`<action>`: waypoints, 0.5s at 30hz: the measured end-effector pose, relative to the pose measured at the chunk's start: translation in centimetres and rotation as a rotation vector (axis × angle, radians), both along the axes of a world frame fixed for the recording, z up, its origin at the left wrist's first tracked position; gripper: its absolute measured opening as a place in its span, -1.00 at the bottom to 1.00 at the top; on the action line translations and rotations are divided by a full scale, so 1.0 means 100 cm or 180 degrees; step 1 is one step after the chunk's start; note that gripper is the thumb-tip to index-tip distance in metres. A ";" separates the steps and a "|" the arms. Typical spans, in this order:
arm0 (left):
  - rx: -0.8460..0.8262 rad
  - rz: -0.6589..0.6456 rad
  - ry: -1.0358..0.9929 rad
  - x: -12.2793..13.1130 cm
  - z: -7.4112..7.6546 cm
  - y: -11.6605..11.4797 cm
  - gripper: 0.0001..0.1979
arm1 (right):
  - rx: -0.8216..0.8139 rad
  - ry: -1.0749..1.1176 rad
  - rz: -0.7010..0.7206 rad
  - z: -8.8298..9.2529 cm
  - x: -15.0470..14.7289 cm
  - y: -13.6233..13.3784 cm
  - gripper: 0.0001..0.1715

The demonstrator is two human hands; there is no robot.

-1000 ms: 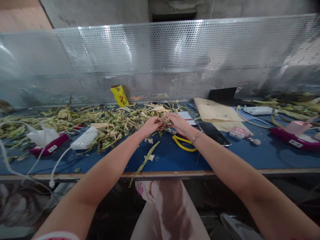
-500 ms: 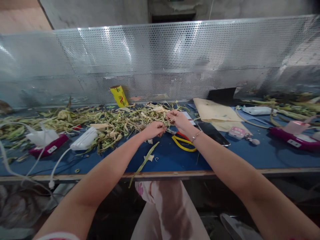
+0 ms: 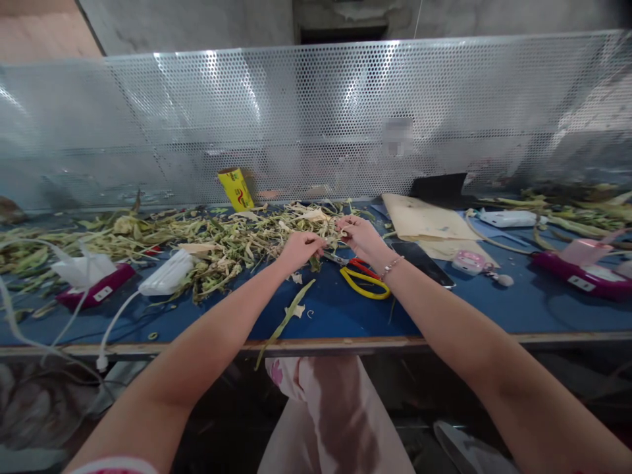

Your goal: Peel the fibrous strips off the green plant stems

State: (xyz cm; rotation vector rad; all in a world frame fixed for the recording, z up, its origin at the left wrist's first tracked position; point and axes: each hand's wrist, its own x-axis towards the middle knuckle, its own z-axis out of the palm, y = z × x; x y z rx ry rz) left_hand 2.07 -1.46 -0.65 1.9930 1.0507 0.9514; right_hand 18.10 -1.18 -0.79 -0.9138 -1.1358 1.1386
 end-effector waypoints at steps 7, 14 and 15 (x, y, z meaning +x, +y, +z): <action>-0.0015 0.0579 -0.0920 0.001 0.008 -0.001 -0.82 | -0.0026 -0.0081 0.0189 -0.004 -0.003 -0.001 -0.63; -0.0099 0.0059 -0.1059 0.001 0.004 -0.002 -0.70 | -0.0044 -0.0214 0.0279 -0.005 -0.006 -0.002 -0.62; -0.0136 -0.0150 -0.0958 0.001 0.003 -0.003 -0.69 | -0.0071 -0.0251 0.0313 -0.006 -0.007 -0.003 -0.63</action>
